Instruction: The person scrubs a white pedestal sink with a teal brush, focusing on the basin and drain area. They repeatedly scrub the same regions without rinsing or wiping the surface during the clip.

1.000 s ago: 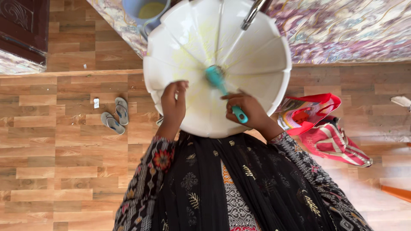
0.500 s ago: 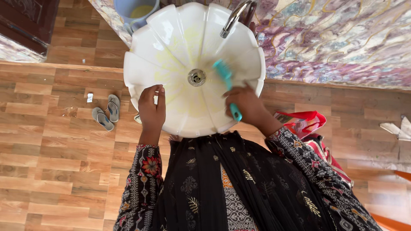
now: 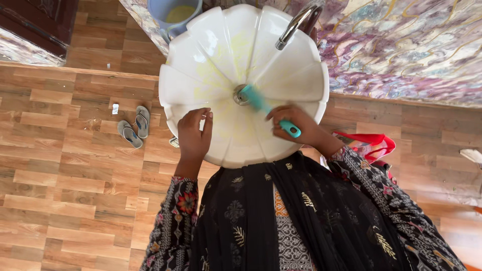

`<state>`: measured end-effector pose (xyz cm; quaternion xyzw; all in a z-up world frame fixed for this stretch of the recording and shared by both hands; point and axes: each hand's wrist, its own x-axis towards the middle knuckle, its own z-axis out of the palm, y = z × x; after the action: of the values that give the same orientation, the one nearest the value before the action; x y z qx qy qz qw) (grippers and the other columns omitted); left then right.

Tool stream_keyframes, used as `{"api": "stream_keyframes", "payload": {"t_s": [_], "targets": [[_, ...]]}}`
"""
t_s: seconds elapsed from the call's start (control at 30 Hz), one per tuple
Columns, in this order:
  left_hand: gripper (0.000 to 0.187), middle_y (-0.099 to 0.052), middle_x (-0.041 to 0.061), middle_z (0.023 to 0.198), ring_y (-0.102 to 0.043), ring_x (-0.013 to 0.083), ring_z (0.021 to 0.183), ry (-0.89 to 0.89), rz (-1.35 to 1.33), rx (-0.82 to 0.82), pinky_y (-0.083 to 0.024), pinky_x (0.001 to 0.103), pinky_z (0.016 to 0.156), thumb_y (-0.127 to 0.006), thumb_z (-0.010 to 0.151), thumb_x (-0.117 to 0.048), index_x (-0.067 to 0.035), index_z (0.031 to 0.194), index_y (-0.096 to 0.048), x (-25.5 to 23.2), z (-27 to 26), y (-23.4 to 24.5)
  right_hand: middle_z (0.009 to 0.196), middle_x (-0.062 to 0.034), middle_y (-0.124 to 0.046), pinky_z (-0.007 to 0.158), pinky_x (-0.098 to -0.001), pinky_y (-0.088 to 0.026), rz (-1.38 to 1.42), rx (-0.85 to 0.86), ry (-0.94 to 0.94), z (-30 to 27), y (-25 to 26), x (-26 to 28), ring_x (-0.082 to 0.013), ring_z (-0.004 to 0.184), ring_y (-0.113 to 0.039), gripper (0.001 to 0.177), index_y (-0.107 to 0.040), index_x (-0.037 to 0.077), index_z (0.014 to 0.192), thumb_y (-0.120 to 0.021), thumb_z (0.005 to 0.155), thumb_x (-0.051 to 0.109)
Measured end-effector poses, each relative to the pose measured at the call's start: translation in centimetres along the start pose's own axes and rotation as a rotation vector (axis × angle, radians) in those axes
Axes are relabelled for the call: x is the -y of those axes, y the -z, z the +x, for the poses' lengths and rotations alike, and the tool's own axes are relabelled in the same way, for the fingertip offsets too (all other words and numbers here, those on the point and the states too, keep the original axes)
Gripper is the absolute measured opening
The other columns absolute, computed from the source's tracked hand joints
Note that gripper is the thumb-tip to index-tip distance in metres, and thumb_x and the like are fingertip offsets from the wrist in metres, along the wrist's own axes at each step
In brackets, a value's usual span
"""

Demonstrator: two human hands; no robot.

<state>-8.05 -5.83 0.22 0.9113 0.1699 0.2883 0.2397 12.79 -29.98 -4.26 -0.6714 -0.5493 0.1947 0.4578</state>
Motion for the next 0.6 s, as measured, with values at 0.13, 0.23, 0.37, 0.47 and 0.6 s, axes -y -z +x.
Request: {"api": "stream_keyframes", "payload": {"t_s": [0.13,0.23,0.37,0.47,0.6], "targets": [[0.018,-0.074,0.011,0.100,-0.070,0.0306,0.093,-0.101,0.145,-0.006,-0.049,0.045,0.086,-0.065,0.101,-0.019,-0.003,0.106,-0.071,-0.4,0.0,-0.1,0.107,-0.0044,-0.073,0.110,-0.0614,-0.034,-0.558,-0.295,-0.007,-0.2,0.6,1.3,-0.0340,0.121,-0.062,0.012,-0.064,0.014,0.076,-0.076,0.073,0.015],[0.018,-0.075,0.011,0.101,-0.069,0.0290,0.096,-0.106,0.184,0.035,-0.046,0.045,0.089,-0.066,0.099,-0.019,-0.005,0.108,-0.071,-0.3,-0.1,-0.1,0.103,-0.0028,-0.073,0.113,-0.0658,-0.023,0.005,0.081,-0.088,-0.2,0.4,2.5,-0.0239,0.113,-0.068,0.015,-0.063,0.012,0.074,-0.077,0.077,0.018],[0.014,-0.075,0.010,0.107,-0.069,0.0265,0.101,-0.065,0.102,0.053,-0.047,0.043,0.092,-0.066,0.103,-0.017,-0.005,0.109,-0.070,0.1,0.2,0.2,0.098,0.0004,-0.073,0.117,-0.0626,-0.028,-0.210,-0.050,-0.115,0.3,0.3,2.7,-0.0231,0.116,-0.069,0.015,-0.062,0.015,0.075,-0.075,0.079,0.020],[0.014,-0.074,0.009,0.104,-0.068,0.0276,0.102,-0.003,0.115,-0.066,-0.048,0.043,0.093,-0.066,0.103,-0.016,-0.005,0.111,-0.071,0.4,-0.3,-0.2,0.103,-0.0003,-0.073,0.115,-0.0638,-0.029,-0.449,-0.112,-0.016,1.9,1.0,1.7,-0.0291,0.115,-0.064,0.013,-0.063,0.016,0.078,-0.076,0.076,0.020],[0.013,-0.074,0.010,0.103,-0.068,0.0296,0.099,-0.064,0.306,-0.135,-0.047,0.045,0.090,-0.067,0.101,-0.016,-0.004,0.106,-0.071,-0.3,-0.7,-0.7,0.105,-0.0003,-0.074,0.112,-0.0643,-0.032,-0.050,0.146,0.092,2.0,2.8,-0.1,-0.0223,0.105,-0.069,0.021,-0.059,0.013,0.079,-0.077,0.078,0.025]]}}
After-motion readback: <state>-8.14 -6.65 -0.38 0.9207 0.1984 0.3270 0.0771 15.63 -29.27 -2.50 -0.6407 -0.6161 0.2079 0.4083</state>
